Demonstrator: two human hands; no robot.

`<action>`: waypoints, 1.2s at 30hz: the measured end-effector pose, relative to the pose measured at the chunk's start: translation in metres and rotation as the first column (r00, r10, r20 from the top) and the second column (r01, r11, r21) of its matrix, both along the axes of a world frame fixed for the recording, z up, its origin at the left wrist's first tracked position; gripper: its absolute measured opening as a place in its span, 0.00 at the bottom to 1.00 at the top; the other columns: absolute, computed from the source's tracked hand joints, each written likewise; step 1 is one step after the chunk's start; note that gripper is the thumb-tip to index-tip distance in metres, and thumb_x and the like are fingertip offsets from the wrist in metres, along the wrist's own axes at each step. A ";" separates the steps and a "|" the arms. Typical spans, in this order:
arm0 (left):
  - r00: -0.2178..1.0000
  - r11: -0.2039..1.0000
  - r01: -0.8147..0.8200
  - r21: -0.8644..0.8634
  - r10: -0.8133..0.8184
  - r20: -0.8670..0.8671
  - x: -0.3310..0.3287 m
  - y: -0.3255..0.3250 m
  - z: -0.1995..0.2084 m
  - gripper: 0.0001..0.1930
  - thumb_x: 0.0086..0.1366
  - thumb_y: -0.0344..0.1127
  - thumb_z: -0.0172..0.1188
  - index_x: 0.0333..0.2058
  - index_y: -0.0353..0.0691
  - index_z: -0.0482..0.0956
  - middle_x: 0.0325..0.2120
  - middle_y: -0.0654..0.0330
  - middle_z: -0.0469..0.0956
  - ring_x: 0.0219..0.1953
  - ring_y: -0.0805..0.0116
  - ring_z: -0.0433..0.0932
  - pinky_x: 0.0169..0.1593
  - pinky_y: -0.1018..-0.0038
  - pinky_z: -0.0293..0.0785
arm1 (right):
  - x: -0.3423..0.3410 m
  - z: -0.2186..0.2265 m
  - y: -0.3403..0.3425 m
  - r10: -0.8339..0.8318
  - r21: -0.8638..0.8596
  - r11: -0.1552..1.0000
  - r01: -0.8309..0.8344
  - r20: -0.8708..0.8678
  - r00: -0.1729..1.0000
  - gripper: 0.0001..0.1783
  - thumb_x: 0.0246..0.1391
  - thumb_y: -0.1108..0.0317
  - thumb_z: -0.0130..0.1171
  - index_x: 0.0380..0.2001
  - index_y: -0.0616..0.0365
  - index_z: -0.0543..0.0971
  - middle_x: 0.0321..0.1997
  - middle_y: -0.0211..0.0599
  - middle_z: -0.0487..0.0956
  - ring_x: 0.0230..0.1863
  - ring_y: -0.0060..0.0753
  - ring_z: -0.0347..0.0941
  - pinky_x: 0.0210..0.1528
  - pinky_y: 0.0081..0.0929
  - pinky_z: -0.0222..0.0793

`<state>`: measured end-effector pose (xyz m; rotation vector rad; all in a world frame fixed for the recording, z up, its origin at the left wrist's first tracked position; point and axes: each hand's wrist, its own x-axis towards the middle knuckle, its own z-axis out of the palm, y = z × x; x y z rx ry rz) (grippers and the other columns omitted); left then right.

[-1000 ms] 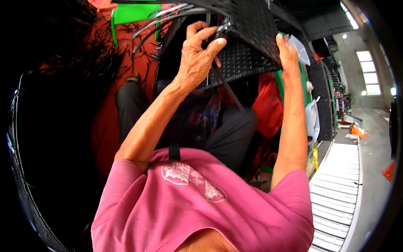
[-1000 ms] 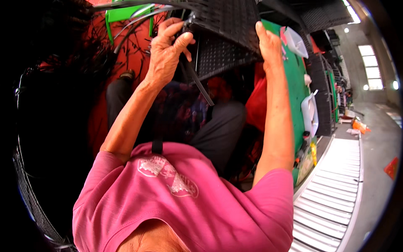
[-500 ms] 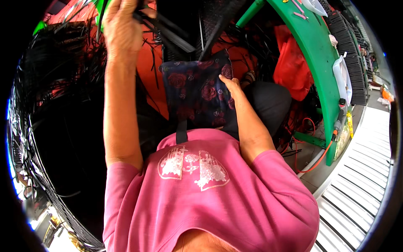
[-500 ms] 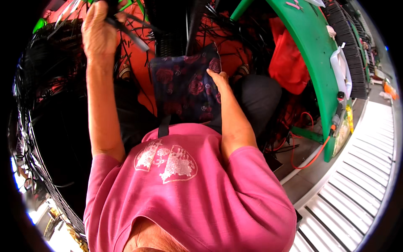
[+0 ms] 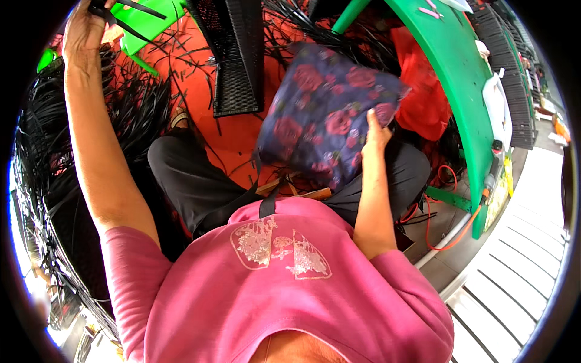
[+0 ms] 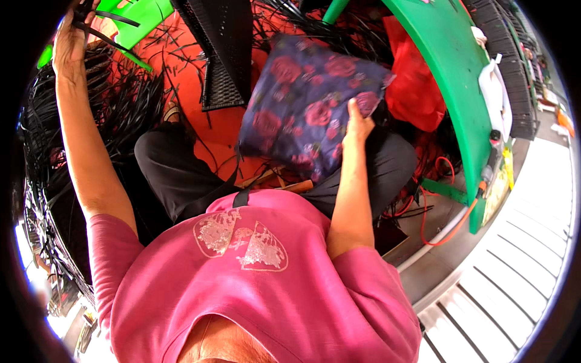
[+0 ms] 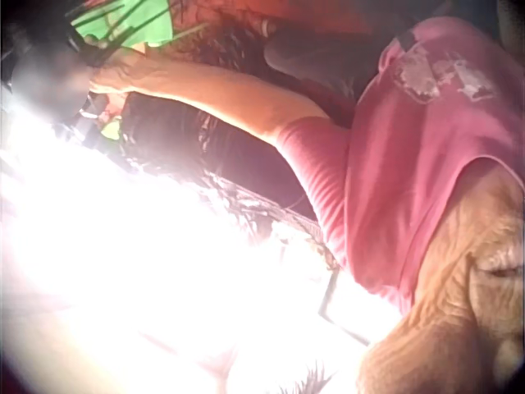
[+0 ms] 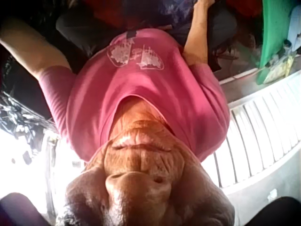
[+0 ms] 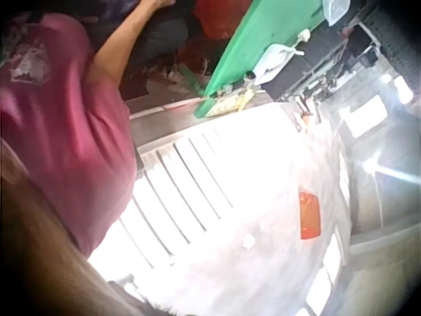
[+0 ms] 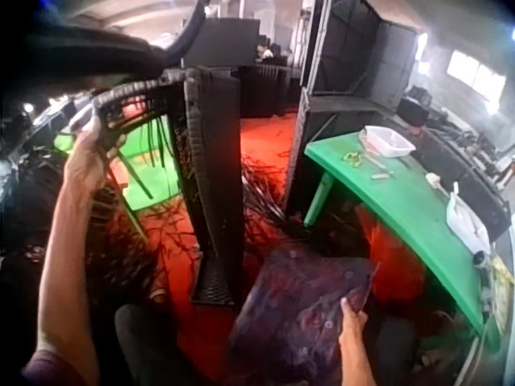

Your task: The person weaves black plastic strips into a furniture frame by hand, pulling the strips through the existing weave and tucking the ends into the frame.

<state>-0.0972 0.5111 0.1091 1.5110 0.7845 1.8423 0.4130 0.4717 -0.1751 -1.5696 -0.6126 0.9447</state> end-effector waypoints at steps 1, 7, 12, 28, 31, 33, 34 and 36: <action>0.992 0.990 -0.112 -0.084 0.116 0.053 -0.006 -0.004 -0.005 0.18 0.67 0.44 0.51 0.50 0.38 0.70 0.44 0.57 0.76 0.41 0.65 0.77 0.38 0.75 0.74 | 0.003 0.004 0.019 -0.023 0.050 0.999 0.023 -0.002 1.000 0.25 0.43 0.66 0.70 0.43 0.69 0.77 0.43 0.35 0.78 0.39 0.27 0.73 0.46 0.28 0.68; 0.929 0.916 -0.303 -0.263 0.346 0.131 0.013 -0.053 -0.029 0.21 0.69 0.39 0.48 0.55 0.31 0.64 0.52 0.51 0.71 0.49 0.49 0.75 0.36 0.69 0.74 | 0.024 -0.006 0.149 -0.075 -0.293 0.948 0.127 0.182 0.980 0.44 0.40 0.43 0.69 0.48 0.74 0.73 0.47 0.47 0.77 0.44 0.38 0.74 0.49 0.31 0.67; 0.953 0.950 -0.164 -0.267 0.223 0.208 0.070 -0.095 -0.046 0.16 0.69 0.40 0.50 0.46 0.33 0.69 0.35 0.56 0.74 0.27 0.63 0.79 0.28 0.74 0.74 | -0.058 0.103 0.126 0.479 -0.432 0.876 -0.213 0.828 0.291 0.62 0.32 0.46 0.73 0.62 0.69 0.51 0.67 0.58 0.53 0.68 0.54 0.48 0.64 0.44 0.52; 0.984 0.973 -0.174 -0.154 0.165 -0.069 0.284 -0.222 -0.086 0.19 0.60 0.28 0.58 0.51 0.38 0.69 0.56 0.43 0.57 0.46 0.54 0.70 0.47 0.69 0.70 | -0.044 0.160 -0.035 0.844 0.464 0.520 -0.717 -0.409 0.347 0.32 0.58 0.55 0.44 0.63 0.57 0.57 0.66 0.40 0.59 0.66 0.41 0.54 0.67 0.39 0.51; 0.972 0.989 0.032 -0.147 -0.065 -0.224 0.274 -0.239 -0.078 0.22 0.60 0.26 0.57 0.54 0.41 0.67 0.55 0.43 0.55 0.55 0.44 0.65 0.55 0.65 0.66 | -0.011 0.166 -0.045 0.861 0.444 0.506 -0.739 -0.219 0.458 0.29 0.63 0.51 0.38 0.62 0.56 0.58 0.66 0.39 0.60 0.65 0.41 0.55 0.66 0.40 0.53; 0.958 0.974 0.105 -0.200 -0.154 -0.244 0.260 -0.233 -0.072 0.20 0.61 0.23 0.53 0.53 0.40 0.68 0.51 0.45 0.63 0.50 0.46 0.69 0.52 0.66 0.68 | 0.008 0.189 -0.042 0.638 0.138 0.590 -0.796 0.525 0.564 0.27 0.64 0.52 0.38 0.60 0.58 0.64 0.61 0.39 0.67 0.59 0.39 0.64 0.61 0.35 0.60; 0.966 0.956 0.135 -0.259 -0.186 -0.181 0.254 -0.227 -0.070 0.18 0.62 0.24 0.53 0.52 0.40 0.70 0.47 0.49 0.66 0.44 0.53 0.71 0.46 0.69 0.70 | -0.015 0.237 -0.049 0.647 0.123 0.732 -0.670 0.181 0.741 0.26 0.64 0.52 0.40 0.58 0.58 0.66 0.58 0.39 0.70 0.56 0.38 0.67 0.59 0.35 0.63; 0.974 0.946 0.171 -0.277 -0.204 -0.097 0.256 -0.215 -0.068 0.18 0.60 0.20 0.51 0.49 0.38 0.73 0.35 0.57 0.70 0.29 0.66 0.71 0.34 0.76 0.71 | 0.005 0.279 -0.026 0.575 0.046 0.811 -0.583 0.125 0.809 0.23 0.62 0.54 0.45 0.54 0.58 0.70 0.51 0.38 0.75 0.50 0.34 0.73 0.52 0.33 0.68</action>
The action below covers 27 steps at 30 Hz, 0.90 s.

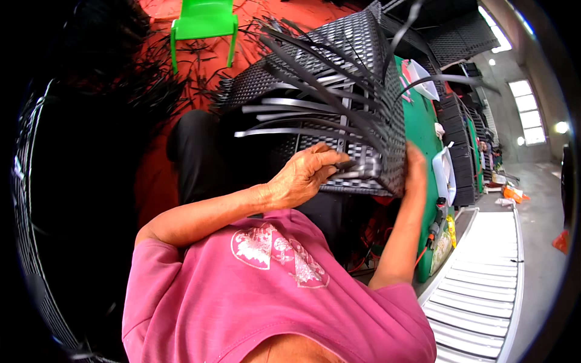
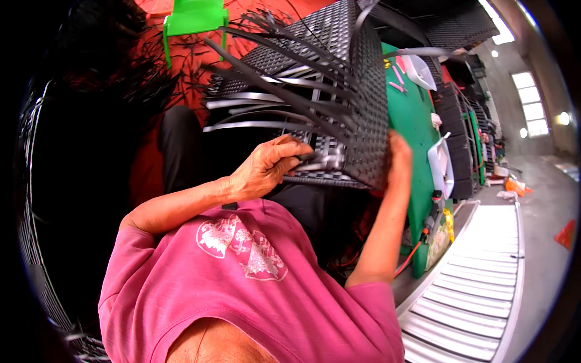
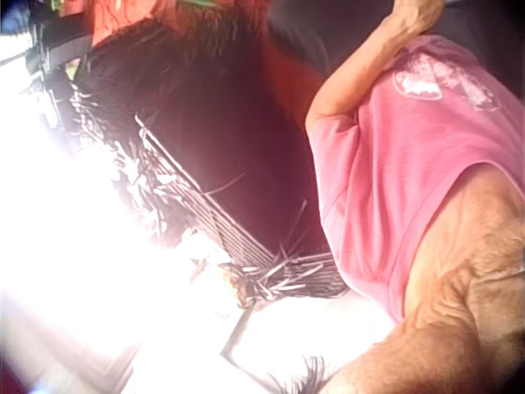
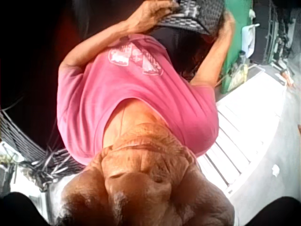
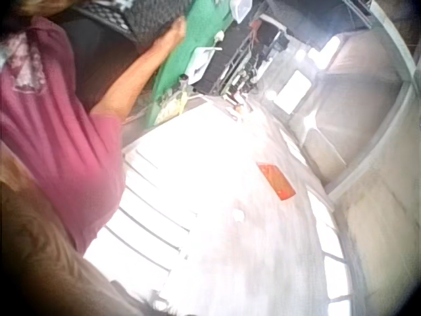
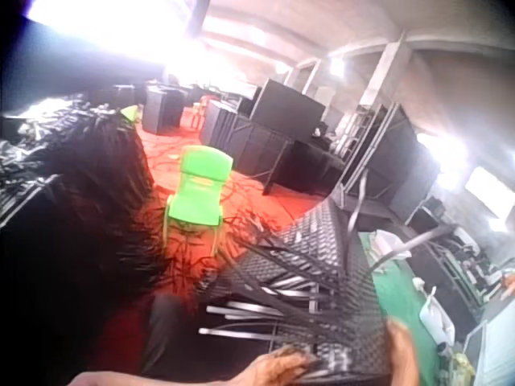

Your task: The person weaves black plastic strips into a furniture frame by hand, pulling the strips through the existing weave and tucking the ends into the frame.

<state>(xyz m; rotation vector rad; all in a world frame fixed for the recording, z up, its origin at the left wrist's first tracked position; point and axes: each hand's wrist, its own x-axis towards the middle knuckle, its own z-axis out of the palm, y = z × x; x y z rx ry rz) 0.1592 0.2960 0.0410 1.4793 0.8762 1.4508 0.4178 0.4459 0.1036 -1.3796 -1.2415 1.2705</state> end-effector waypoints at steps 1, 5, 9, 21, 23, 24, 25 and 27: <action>1.000 0.999 0.004 0.047 -0.004 0.000 0.004 0.004 -0.002 0.19 0.59 0.18 0.50 0.49 0.38 0.73 0.33 0.57 0.69 0.28 0.67 0.71 0.34 0.76 0.71 | 0.031 0.011 0.026 0.037 0.148 0.986 -0.074 0.242 0.970 0.21 0.61 0.56 0.48 0.51 0.58 0.73 0.48 0.36 0.78 0.46 0.31 0.75 0.48 0.32 0.71; 1.000 0.992 -0.014 0.129 0.013 0.007 0.004 0.006 -0.013 0.24 0.53 0.12 0.47 0.50 0.36 0.72 0.26 0.56 0.69 0.27 0.63 0.70 0.34 0.75 0.69 | -0.053 0.088 0.044 0.131 0.335 0.852 -0.403 0.609 0.782 0.21 0.60 0.58 0.52 0.51 0.62 0.73 0.48 0.38 0.78 0.48 0.27 0.73 0.43 0.24 0.68; 0.952 0.981 0.168 0.095 -0.136 -0.274 -0.027 -0.002 0.003 0.29 0.53 0.18 0.54 0.56 0.37 0.66 0.44 0.46 0.69 0.45 0.50 0.70 0.47 0.66 0.71 | -0.134 0.097 0.030 0.420 0.361 0.677 -0.642 0.527 0.739 0.18 0.62 0.61 0.50 0.48 0.60 0.76 0.44 0.34 0.80 0.50 0.25 0.72 0.46 0.22 0.66; 0.926 0.920 -0.375 0.114 0.377 0.010 -0.112 0.130 0.038 0.06 0.63 0.27 0.53 0.35 0.32 0.78 0.26 0.62 0.78 0.26 0.75 0.75 0.31 0.79 0.72 | -0.178 0.086 -0.030 0.088 -0.289 0.148 -0.946 0.956 -0.279 0.16 0.48 0.70 0.59 0.42 0.64 0.76 0.48 0.47 0.74 0.53 0.48 0.67 0.57 0.44 0.60; 0.865 0.852 -0.460 0.250 0.493 -0.088 -0.087 0.156 0.020 0.04 0.60 0.23 0.55 0.33 0.34 0.78 0.24 0.56 0.77 0.25 0.70 0.75 0.30 0.76 0.70 | -0.186 0.088 -0.035 0.140 -0.330 0.192 -0.924 0.941 -0.307 0.16 0.48 0.70 0.59 0.42 0.64 0.76 0.48 0.47 0.74 0.54 0.48 0.66 0.58 0.44 0.59; 0.833 0.807 -0.514 0.291 0.550 -0.052 -0.077 0.164 0.012 0.04 0.59 0.24 0.56 0.32 0.35 0.78 0.22 0.55 0.75 0.24 0.66 0.75 0.29 0.73 0.70 | -0.189 0.089 -0.036 0.169 -0.350 0.218 -0.911 0.933 -0.318 0.17 0.49 0.70 0.59 0.42 0.65 0.76 0.48 0.48 0.74 0.55 0.49 0.66 0.59 0.44 0.59; 0.800 0.759 -0.564 0.325 0.600 -0.015 -0.071 0.168 0.012 0.03 0.59 0.25 0.57 0.31 0.37 0.79 0.21 0.55 0.73 0.22 0.62 0.74 0.28 0.70 0.70 | -0.190 0.090 -0.038 0.184 -0.352 0.226 -0.909 0.931 -0.315 0.17 0.49 0.69 0.59 0.43 0.65 0.75 0.49 0.48 0.73 0.56 0.48 0.65 0.59 0.44 0.58; 0.708 0.667 -0.620 0.414 0.702 -0.072 -0.064 0.175 0.016 0.02 0.58 0.29 0.59 0.28 0.38 0.78 0.19 0.55 0.71 0.22 0.58 0.73 0.28 0.66 0.70 | -0.196 0.094 -0.039 0.211 -0.357 0.236 -0.904 0.927 -0.311 0.19 0.49 0.69 0.59 0.44 0.66 0.74 0.51 0.49 0.72 0.58 0.48 0.63 0.61 0.44 0.57</action>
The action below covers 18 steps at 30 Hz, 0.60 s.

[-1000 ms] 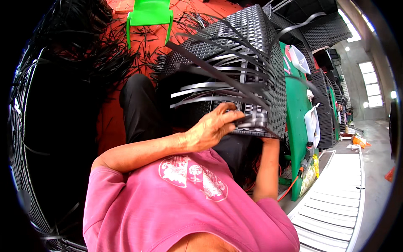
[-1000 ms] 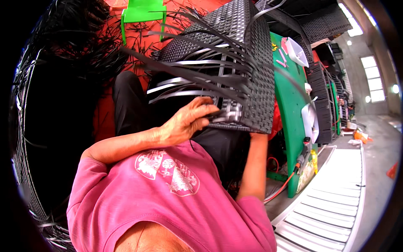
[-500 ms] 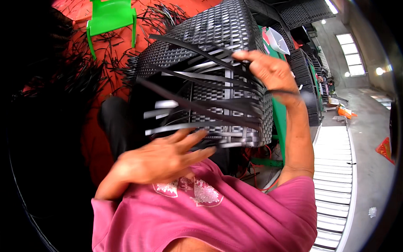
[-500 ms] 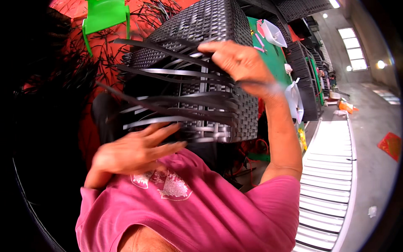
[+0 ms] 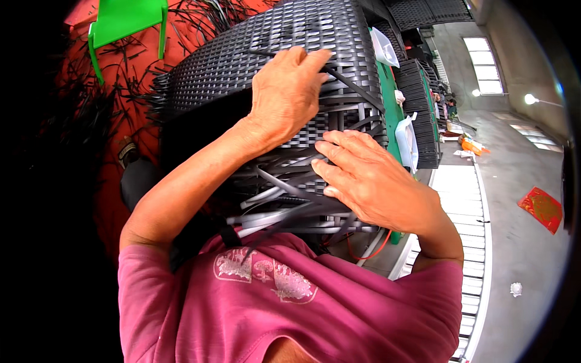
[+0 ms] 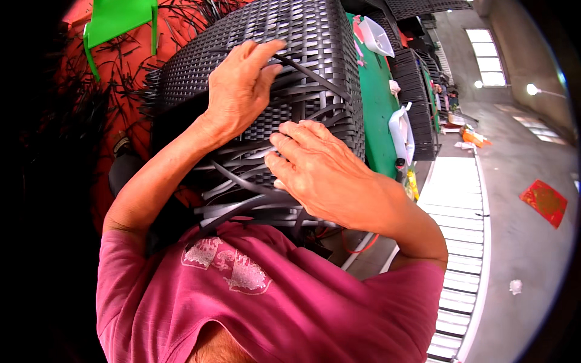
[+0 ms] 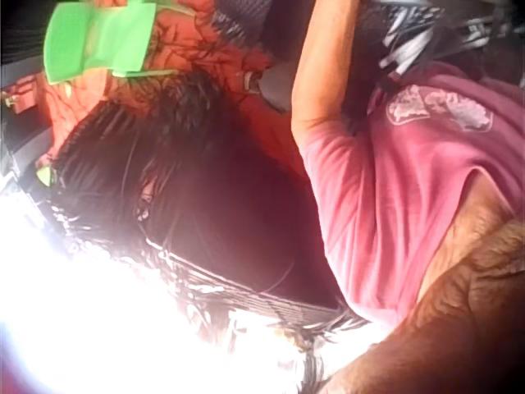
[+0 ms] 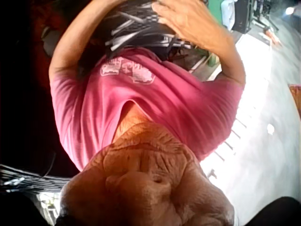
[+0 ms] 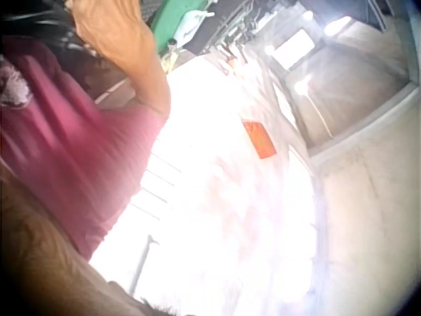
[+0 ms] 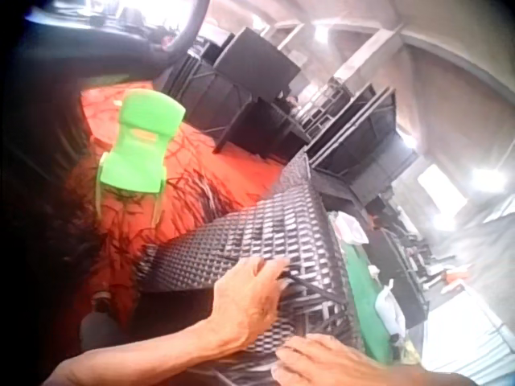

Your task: The person weaves black plastic strips into a furniture frame by hand, pulling the strips through the existing weave and tucking the ends into the frame.

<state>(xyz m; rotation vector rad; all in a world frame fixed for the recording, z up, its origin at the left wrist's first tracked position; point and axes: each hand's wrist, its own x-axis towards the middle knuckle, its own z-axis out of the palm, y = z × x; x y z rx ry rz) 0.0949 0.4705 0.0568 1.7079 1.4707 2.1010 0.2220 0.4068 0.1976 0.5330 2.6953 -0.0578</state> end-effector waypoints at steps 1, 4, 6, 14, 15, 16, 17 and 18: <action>0.996 0.997 -0.070 0.018 0.071 -0.050 0.000 -0.001 0.002 0.04 0.58 0.31 0.60 0.26 0.38 0.78 0.18 0.55 0.70 0.22 0.55 0.73 0.28 0.64 0.70 | -0.006 0.005 0.003 0.050 -0.009 0.999 -0.050 -0.057 0.997 0.16 0.48 0.68 0.60 0.40 0.65 0.77 0.45 0.49 0.76 0.53 0.51 0.69 0.56 0.42 0.63; 0.979 0.979 0.139 -0.151 -0.158 -0.126 0.004 -0.001 -0.013 0.10 0.56 0.36 0.61 0.20 0.39 0.76 0.18 0.55 0.70 0.23 0.55 0.73 0.29 0.60 0.69 | -0.009 0.036 0.048 0.079 -0.255 0.956 -0.147 -0.261 0.962 0.12 0.48 0.70 0.60 0.36 0.65 0.80 0.37 0.44 0.80 0.43 0.46 0.76 0.46 0.36 0.71; 0.967 0.957 0.224 -0.184 -0.242 -0.080 0.006 -0.012 -0.015 0.12 0.55 0.37 0.61 0.18 0.38 0.75 0.18 0.54 0.71 0.24 0.53 0.74 0.29 0.59 0.69 | -0.026 0.048 0.059 -0.502 -0.163 0.862 0.479 -0.399 0.767 0.08 0.48 0.72 0.60 0.32 0.64 0.82 0.30 0.36 0.81 0.31 0.33 0.77 0.37 0.26 0.72; 0.791 0.927 0.363 -0.097 -0.252 0.557 0.019 -0.001 -0.044 0.11 0.49 0.22 0.64 0.29 0.38 0.72 0.22 0.61 0.66 0.20 0.75 0.66 0.24 0.77 0.64 | -0.032 -0.013 0.128 -0.107 0.296 0.950 0.098 0.015 0.994 0.08 0.45 0.70 0.59 0.31 0.57 0.79 0.30 0.38 0.76 0.39 0.42 0.74 0.40 0.37 0.70; 0.805 0.939 0.332 -0.095 -0.229 0.547 0.018 0.005 -0.046 0.12 0.48 0.23 0.63 0.31 0.39 0.71 0.25 0.58 0.67 0.24 0.64 0.70 0.28 0.70 0.66 | -0.034 -0.014 0.129 -0.094 0.311 0.947 0.077 0.039 0.995 0.08 0.45 0.70 0.58 0.31 0.57 0.79 0.31 0.38 0.76 0.39 0.42 0.74 0.40 0.37 0.69; 0.823 0.951 0.295 -0.096 -0.202 0.531 0.015 0.010 -0.048 0.13 0.48 0.24 0.62 0.32 0.39 0.70 0.27 0.55 0.69 0.28 0.53 0.73 0.32 0.64 0.69 | -0.036 -0.016 0.130 -0.077 0.323 0.945 0.054 0.059 0.995 0.08 0.45 0.70 0.58 0.31 0.57 0.79 0.31 0.38 0.76 0.39 0.42 0.74 0.40 0.37 0.69; 0.815 0.931 0.351 -0.103 -0.250 0.523 0.011 0.011 -0.050 0.12 0.48 0.22 0.60 0.32 0.39 0.70 0.27 0.55 0.69 0.29 0.53 0.73 0.32 0.63 0.69 | -0.038 -0.016 0.133 -0.073 0.306 0.950 0.066 0.013 0.997 0.08 0.44 0.71 0.58 0.31 0.58 0.78 0.31 0.39 0.76 0.39 0.42 0.74 0.40 0.37 0.69; 0.814 0.929 0.365 -0.057 -0.288 0.505 0.011 0.013 -0.052 0.10 0.48 0.23 0.61 0.30 0.39 0.71 0.27 0.56 0.69 0.30 0.54 0.73 0.32 0.63 0.68 | -0.038 -0.015 0.134 -0.072 0.288 0.954 0.078 -0.033 0.997 0.08 0.44 0.71 0.58 0.31 0.58 0.78 0.31 0.39 0.76 0.39 0.42 0.74 0.40 0.36 0.69</action>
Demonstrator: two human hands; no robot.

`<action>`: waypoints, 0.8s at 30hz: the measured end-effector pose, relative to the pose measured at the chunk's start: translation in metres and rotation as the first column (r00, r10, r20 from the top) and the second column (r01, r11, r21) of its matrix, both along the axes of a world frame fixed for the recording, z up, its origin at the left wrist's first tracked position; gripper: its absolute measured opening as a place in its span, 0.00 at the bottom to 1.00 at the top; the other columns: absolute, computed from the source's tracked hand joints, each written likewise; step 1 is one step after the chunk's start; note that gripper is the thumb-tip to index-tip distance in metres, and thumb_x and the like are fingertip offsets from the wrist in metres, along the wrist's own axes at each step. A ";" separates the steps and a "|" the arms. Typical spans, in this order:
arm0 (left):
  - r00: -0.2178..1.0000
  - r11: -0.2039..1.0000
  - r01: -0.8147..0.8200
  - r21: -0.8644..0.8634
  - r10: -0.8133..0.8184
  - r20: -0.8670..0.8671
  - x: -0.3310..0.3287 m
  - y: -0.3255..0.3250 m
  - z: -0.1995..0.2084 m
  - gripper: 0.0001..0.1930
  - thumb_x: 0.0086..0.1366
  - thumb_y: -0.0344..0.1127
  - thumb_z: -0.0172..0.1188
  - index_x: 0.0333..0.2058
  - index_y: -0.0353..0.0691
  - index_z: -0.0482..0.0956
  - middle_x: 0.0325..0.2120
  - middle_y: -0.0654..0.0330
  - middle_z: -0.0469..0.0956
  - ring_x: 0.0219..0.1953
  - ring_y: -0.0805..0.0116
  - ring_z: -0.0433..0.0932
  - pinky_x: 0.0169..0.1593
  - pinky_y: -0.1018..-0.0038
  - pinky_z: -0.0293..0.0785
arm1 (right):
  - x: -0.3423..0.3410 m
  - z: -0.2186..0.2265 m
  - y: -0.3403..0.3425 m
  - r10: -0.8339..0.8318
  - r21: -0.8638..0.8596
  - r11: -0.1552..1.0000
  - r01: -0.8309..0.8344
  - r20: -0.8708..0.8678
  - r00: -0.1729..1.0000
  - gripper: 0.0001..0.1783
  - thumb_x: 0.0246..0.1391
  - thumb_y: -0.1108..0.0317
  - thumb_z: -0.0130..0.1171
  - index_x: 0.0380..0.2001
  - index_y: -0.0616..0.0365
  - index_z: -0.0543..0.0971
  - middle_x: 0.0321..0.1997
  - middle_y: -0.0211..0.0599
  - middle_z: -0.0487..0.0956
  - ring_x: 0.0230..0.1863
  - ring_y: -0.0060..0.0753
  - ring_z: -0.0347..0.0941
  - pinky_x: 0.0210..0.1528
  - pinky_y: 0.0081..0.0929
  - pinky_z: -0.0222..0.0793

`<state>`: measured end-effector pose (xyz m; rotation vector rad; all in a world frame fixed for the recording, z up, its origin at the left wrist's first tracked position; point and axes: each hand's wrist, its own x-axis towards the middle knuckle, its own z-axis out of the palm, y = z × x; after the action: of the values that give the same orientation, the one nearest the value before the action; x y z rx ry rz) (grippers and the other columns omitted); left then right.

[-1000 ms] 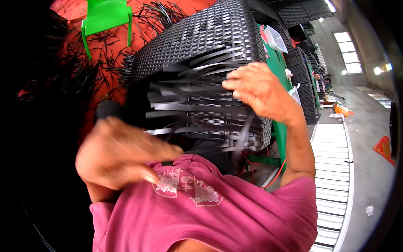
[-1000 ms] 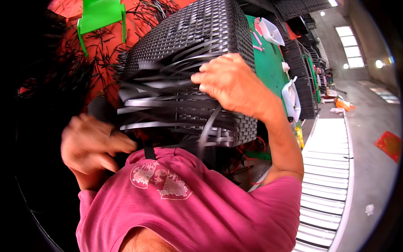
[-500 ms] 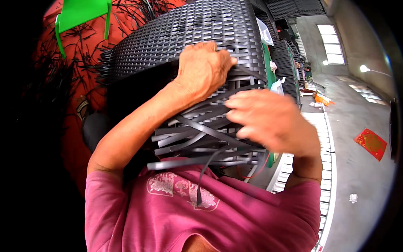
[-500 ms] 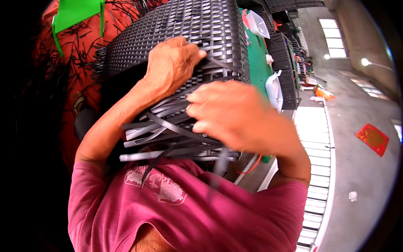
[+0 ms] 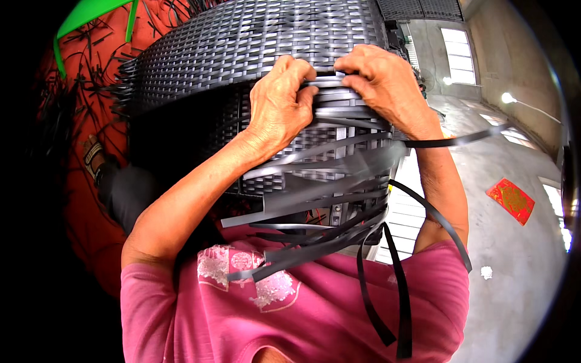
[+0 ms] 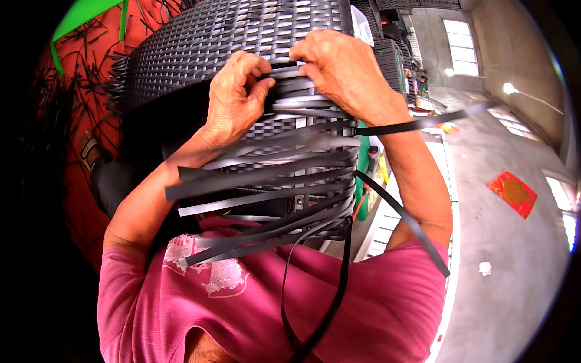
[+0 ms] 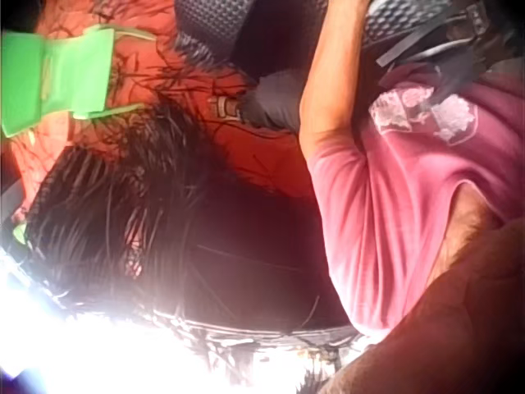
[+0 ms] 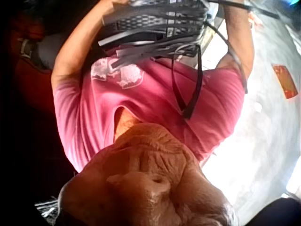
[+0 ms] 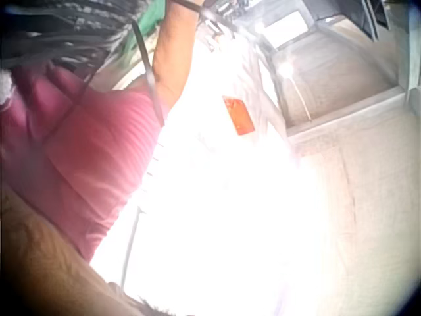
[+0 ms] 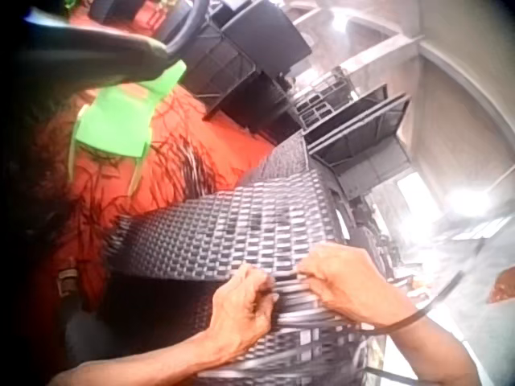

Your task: The person weaves black plastic strips into a furniture frame by hand, pulling the strips through the existing weave and tucking the ends into the frame.

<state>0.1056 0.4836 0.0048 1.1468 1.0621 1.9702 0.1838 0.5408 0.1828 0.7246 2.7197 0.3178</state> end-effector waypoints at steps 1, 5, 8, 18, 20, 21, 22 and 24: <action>0.999 1.000 0.029 0.006 -0.028 -0.040 0.000 -0.001 0.000 0.09 0.49 0.24 0.61 0.29 0.39 0.71 0.26 0.56 0.69 0.31 0.54 0.73 0.32 0.63 0.69 | 0.001 0.003 0.000 -0.081 -0.061 0.995 0.076 -0.090 0.993 0.09 0.44 0.70 0.59 0.31 0.59 0.78 0.31 0.40 0.76 0.36 0.42 0.75 0.37 0.35 0.69; 0.986 0.996 0.085 -0.004 -0.085 -0.142 0.005 -0.007 0.001 0.08 0.49 0.25 0.64 0.29 0.37 0.76 0.27 0.56 0.72 0.32 0.58 0.75 0.35 0.68 0.71 | 0.014 0.020 -0.021 -0.233 0.018 0.971 0.237 -0.124 0.965 0.09 0.42 0.70 0.59 0.30 0.60 0.77 0.28 0.41 0.76 0.30 0.44 0.74 0.33 0.34 0.69; 0.968 0.997 -0.016 0.078 0.035 -0.250 0.007 -0.005 -0.003 0.10 0.49 0.25 0.65 0.32 0.36 0.77 0.30 0.56 0.75 0.35 0.57 0.76 0.38 0.69 0.74 | 0.028 0.026 -0.039 -0.365 -0.079 0.931 0.358 -0.285 0.887 0.09 0.43 0.69 0.61 0.28 0.63 0.77 0.27 0.39 0.76 0.28 0.35 0.74 0.32 0.25 0.68; 0.973 0.929 0.066 0.364 0.021 -0.229 0.010 -0.011 0.013 0.11 0.48 0.23 0.65 0.33 0.34 0.78 0.30 0.55 0.76 0.34 0.59 0.76 0.36 0.69 0.74 | 0.073 0.041 -0.056 -0.709 -0.822 0.548 0.155 -0.358 0.607 0.17 0.60 0.60 0.49 0.37 0.65 0.80 0.38 0.42 0.81 0.38 0.28 0.75 0.35 0.21 0.65; 0.966 0.941 0.097 0.324 -0.011 -0.259 0.012 -0.015 0.013 0.09 0.51 0.25 0.63 0.33 0.34 0.78 0.30 0.55 0.76 0.33 0.58 0.76 0.36 0.69 0.73 | 0.072 0.040 -0.056 -0.756 -0.860 0.506 0.068 -0.403 0.516 0.18 0.61 0.60 0.49 0.37 0.65 0.80 0.37 0.41 0.81 0.38 0.27 0.75 0.34 0.20 0.65; 0.974 0.959 0.114 0.260 -0.056 -0.222 0.017 -0.016 0.010 0.05 0.56 0.30 0.60 0.32 0.38 0.76 0.29 0.57 0.75 0.33 0.58 0.75 0.35 0.66 0.73 | 0.069 0.043 -0.056 -0.770 -0.824 0.546 0.149 -0.423 0.478 0.15 0.59 0.63 0.53 0.36 0.64 0.81 0.37 0.39 0.81 0.38 0.26 0.75 0.33 0.19 0.64; 0.977 0.963 0.130 0.235 -0.084 -0.193 0.017 -0.016 0.010 0.05 0.57 0.30 0.59 0.33 0.38 0.77 0.29 0.56 0.75 0.33 0.57 0.76 0.35 0.66 0.73 | 0.065 0.042 -0.058 -0.752 -0.704 0.638 0.311 -0.483 0.449 0.10 0.55 0.67 0.57 0.34 0.63 0.81 0.36 0.38 0.81 0.37 0.25 0.75 0.31 0.18 0.64; 0.946 0.949 0.311 0.047 -0.305 -0.108 0.011 -0.021 0.013 0.05 0.59 0.31 0.59 0.33 0.37 0.77 0.29 0.56 0.75 0.32 0.59 0.76 0.35 0.68 0.73 | 0.063 0.039 -0.054 -0.724 -0.608 0.686 0.400 -0.515 0.460 0.06 0.51 0.71 0.60 0.32 0.62 0.82 0.35 0.35 0.81 0.35 0.23 0.75 0.31 0.20 0.66</action>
<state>0.1161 0.4624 0.0176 1.3679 0.8149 1.7258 0.2470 0.4865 0.2214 1.9005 2.7459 -0.8924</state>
